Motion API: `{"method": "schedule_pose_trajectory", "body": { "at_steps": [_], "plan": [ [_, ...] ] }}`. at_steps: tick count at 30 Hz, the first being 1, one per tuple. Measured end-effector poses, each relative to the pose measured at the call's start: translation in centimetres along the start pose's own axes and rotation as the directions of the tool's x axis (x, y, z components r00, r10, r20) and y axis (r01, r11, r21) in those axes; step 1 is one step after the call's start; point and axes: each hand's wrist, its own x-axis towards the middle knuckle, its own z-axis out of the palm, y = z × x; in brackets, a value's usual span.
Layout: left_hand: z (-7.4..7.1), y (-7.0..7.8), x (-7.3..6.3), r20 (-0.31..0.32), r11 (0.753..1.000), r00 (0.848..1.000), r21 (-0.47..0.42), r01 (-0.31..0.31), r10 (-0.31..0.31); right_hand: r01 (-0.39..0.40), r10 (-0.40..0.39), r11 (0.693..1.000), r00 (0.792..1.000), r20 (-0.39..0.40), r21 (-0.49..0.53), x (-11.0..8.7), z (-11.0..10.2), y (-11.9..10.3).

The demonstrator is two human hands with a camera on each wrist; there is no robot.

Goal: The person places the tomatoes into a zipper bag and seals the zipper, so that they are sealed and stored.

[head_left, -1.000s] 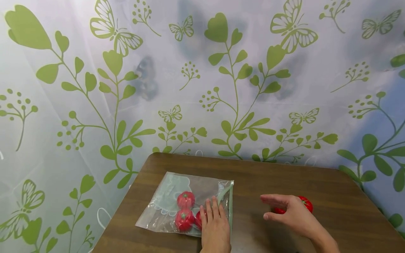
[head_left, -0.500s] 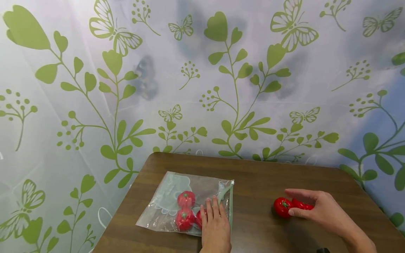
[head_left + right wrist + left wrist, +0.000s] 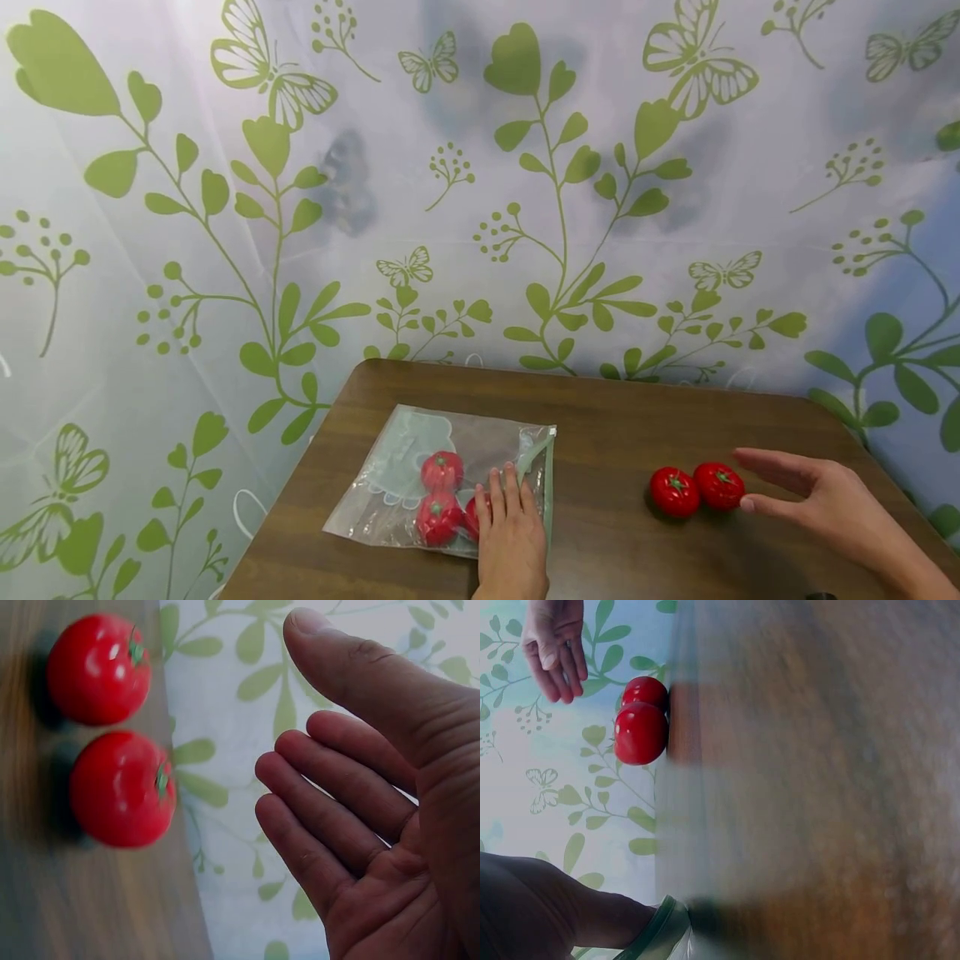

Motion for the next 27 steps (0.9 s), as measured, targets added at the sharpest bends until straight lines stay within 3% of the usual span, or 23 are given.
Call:
{"method": "schedule_pose_trajectory", "body": {
  "at_steps": [7,13,21,27],
  "plan": [
    [-0.2,0.0,0.0,0.000,1.000,1.000,-0.014,0.002,-0.002,-0.034,0.033,0.998,0.999,-0.018,-0.044,0.0,-0.2,2.0],
    [-0.2,-0.1,-0.1,0.004,1.000,1.000,-0.016,-0.001,0.001,-0.102,0.102,0.995,0.995,0.023,-0.022,0.0,0.0,3.3],
    [-0.3,0.0,0.0,0.034,1.000,0.999,-0.009,0.008,-0.008,-0.101,0.100,0.995,0.995,0.013,0.022,-0.1,1.2,4.9],
    [-0.2,0.1,0.1,0.045,1.000,0.999,-0.005,0.004,-0.004,-0.143,0.143,0.988,0.990,0.020,0.050,0.1,2.2,5.9]
  ]
}}
